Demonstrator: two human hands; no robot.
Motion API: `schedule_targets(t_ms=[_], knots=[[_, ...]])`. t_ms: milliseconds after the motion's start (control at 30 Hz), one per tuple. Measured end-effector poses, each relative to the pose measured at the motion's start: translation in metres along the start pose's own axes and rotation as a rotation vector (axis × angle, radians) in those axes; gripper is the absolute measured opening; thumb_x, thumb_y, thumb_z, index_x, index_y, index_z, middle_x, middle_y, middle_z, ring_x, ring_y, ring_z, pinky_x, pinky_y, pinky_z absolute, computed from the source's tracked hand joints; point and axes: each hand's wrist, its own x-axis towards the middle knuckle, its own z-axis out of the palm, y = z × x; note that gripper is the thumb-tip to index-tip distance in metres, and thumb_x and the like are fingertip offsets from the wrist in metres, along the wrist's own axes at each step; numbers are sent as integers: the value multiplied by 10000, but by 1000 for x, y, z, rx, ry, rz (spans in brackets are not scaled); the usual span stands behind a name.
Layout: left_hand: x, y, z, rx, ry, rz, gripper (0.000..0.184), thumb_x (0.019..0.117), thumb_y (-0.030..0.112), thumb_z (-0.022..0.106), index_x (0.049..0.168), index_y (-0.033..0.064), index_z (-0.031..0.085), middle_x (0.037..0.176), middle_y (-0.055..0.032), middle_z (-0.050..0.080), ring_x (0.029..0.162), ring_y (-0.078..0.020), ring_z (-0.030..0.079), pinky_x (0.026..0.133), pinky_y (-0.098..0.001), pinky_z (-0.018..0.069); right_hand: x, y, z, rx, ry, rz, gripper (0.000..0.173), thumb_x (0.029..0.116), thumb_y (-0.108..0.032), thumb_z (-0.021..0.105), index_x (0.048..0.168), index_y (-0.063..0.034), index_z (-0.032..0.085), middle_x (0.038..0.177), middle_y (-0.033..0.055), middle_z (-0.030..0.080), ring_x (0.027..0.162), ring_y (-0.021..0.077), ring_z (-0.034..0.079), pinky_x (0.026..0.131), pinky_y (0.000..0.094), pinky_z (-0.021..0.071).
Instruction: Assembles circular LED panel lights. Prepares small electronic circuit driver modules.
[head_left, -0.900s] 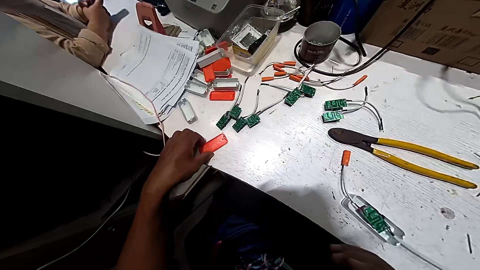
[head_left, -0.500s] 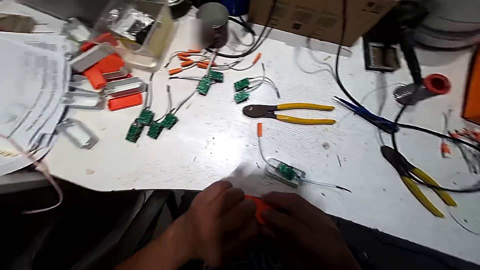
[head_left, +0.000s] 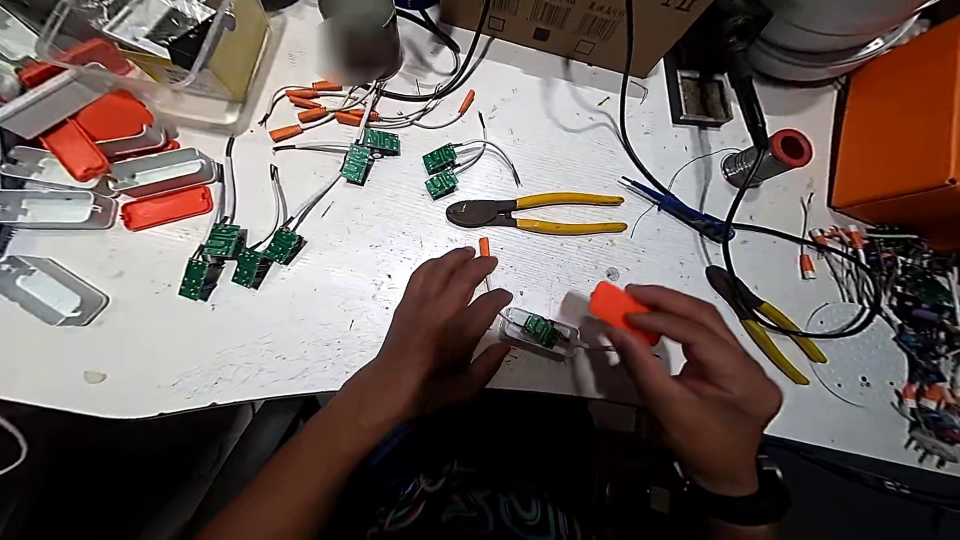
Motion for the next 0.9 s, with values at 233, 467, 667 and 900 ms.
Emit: schedule_targets(t_ms=[233,467,667,900], knots=[[3,-3,3,-98,24,45,380,892,429,675,1172,181,737,1447,-98,587,1455,-348,408,1159,-595,338,-8,22,-30,63,152,80,192,867,-149,804,1038,-91,739,1236,90,698,1147,229,673,939,388,598],[-2,-10,1,-87,48,33,359,939,269,517,1202,145,728,1476,-120,561,1487,-368,361,1175,-614,307,-15,25,-25,51,132,77,189,861,-168,818,1032,-125,748,1220,52,707,1163,218,649,959,388,570],[-3,-11,1,-110,60,-11,318,938,238,542,1174,154,739,1492,-124,550,1498,-371,345,1178,-628,291,-17,22,-16,54,75,47,178,888,-229,803,1034,-140,753,1221,28,718,1175,203,642,987,396,541],[-2,-12,3,-93,86,-33,251,970,225,559,1090,167,772,1475,-113,573,1493,-372,360,1173,-625,316,-12,0,26,85,-147,-64,156,925,-203,745,1069,-146,760,1151,30,736,1091,178,644,939,376,526]])
